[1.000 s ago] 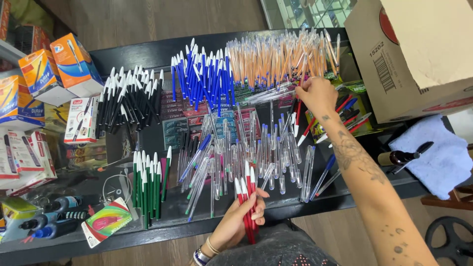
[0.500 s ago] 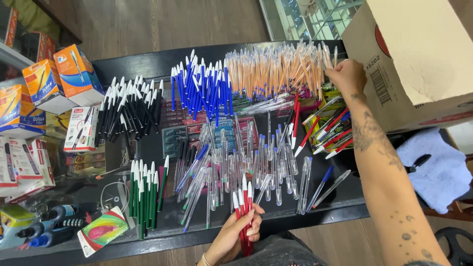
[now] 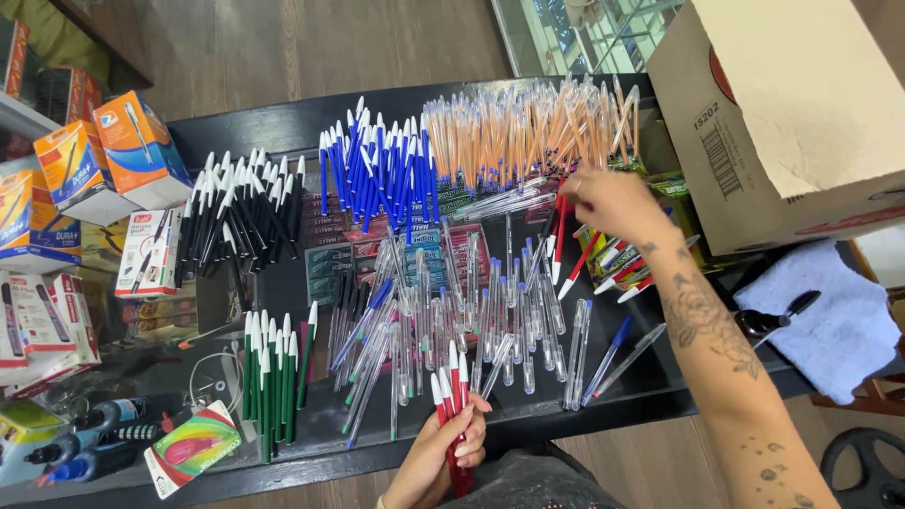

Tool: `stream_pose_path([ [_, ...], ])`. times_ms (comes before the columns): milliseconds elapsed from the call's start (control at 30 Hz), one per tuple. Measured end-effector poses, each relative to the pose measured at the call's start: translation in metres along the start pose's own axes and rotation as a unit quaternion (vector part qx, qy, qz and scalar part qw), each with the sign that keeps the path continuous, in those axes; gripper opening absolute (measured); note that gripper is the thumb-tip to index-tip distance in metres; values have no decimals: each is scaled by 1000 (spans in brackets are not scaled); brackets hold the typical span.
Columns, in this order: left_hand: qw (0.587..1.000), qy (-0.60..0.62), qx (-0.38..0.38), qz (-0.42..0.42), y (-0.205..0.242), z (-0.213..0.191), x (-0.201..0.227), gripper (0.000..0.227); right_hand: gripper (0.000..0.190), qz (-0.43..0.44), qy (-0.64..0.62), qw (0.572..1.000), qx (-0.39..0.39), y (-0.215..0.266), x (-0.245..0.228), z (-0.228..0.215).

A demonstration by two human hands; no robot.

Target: The person sorts a large pile of pens on a glass counter by color. They pick up pens, separate them into groups, and arrange them into neat rows by color, including green, red, and clear pens.

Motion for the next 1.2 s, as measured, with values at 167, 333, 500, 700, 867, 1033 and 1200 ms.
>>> stream_pose_path([
  [167,1000,-9,-10,-1,-1,2,-2,22,53,-11,61,996,-62,0,-6,23],
  [333,1000,-9,-13,0,3,-2,-5,20,48,-57,70,992,-88,-2,-14,36],
  [500,1000,-1,-14,13,8,-6,-6,19,40,-114,83,986,-89,8,-36,32],
  [700,1000,6,-18,22,13,-7,-4,21,31,-143,48,986,-69,18,-38,51],
  [867,1000,-4,-25,15,15,0,-5,20,41,-202,95,973,-48,14,-54,54],
  [1033,1000,1,-23,2,19,-1,-6,17,50,-211,108,970,-55,19,-56,47],
  [1200,996,-27,-65,61,19,8,20,16,51,-155,70,985,-17,48,-68,-20],
])
Point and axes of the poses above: each hand's wrist, its own y-axis away from the middle knuckle, its own z-axis out of the palm, x = y × z, the point moved 10 cm from there along -y, towards the middle knuckle, and after that the axes turned 3 degrees about z, right-handed, at the moved point
